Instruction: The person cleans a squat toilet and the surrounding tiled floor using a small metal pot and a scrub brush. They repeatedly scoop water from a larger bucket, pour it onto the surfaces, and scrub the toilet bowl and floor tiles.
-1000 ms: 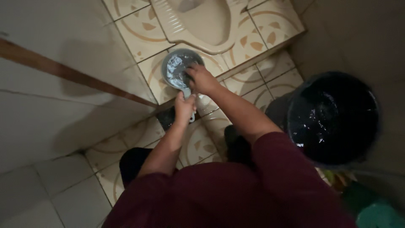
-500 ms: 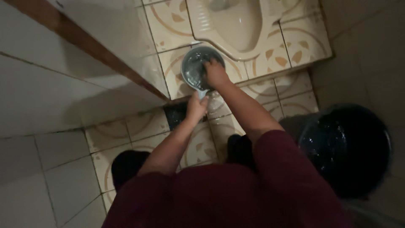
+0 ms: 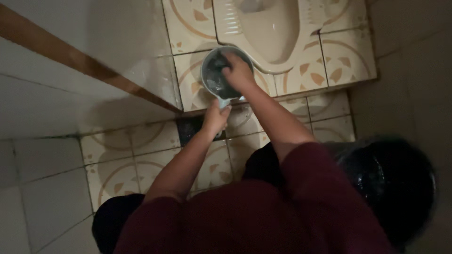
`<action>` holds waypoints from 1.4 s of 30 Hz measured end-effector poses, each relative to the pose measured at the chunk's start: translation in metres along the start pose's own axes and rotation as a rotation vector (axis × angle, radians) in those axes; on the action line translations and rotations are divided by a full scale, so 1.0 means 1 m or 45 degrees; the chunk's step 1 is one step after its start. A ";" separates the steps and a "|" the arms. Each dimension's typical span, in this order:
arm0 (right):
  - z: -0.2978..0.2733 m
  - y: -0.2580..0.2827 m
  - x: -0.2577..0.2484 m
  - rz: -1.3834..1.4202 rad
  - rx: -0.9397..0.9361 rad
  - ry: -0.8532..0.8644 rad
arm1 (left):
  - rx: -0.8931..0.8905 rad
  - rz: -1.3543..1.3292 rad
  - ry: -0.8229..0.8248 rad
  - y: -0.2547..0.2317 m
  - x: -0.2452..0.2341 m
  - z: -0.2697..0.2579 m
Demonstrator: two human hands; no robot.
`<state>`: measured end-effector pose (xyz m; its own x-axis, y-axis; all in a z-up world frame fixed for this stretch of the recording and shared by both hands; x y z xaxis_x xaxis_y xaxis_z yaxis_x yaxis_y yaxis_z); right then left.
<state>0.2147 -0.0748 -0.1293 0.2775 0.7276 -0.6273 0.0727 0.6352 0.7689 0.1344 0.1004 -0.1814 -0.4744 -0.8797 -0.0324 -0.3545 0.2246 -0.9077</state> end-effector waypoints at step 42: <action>-0.091 -0.241 -0.139 -1.791 0.168 -0.381 | 0.318 0.128 0.057 -0.018 -0.016 -0.013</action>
<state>0.0713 -0.3052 -0.2385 0.0880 -0.5598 -0.8239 0.5314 0.7260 -0.4365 0.1382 0.1162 -0.1593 -0.5343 -0.8375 -0.1141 -0.0963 0.1945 -0.9762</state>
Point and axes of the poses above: each hand's wrist, its own z-axis towards the middle knuckle, its own x-axis out of the palm, y = z × x, the point moved 8 cm from there along z, towards the middle knuckle, and after that the axes turned 11 degrees about -z, right-handed, at the moved point
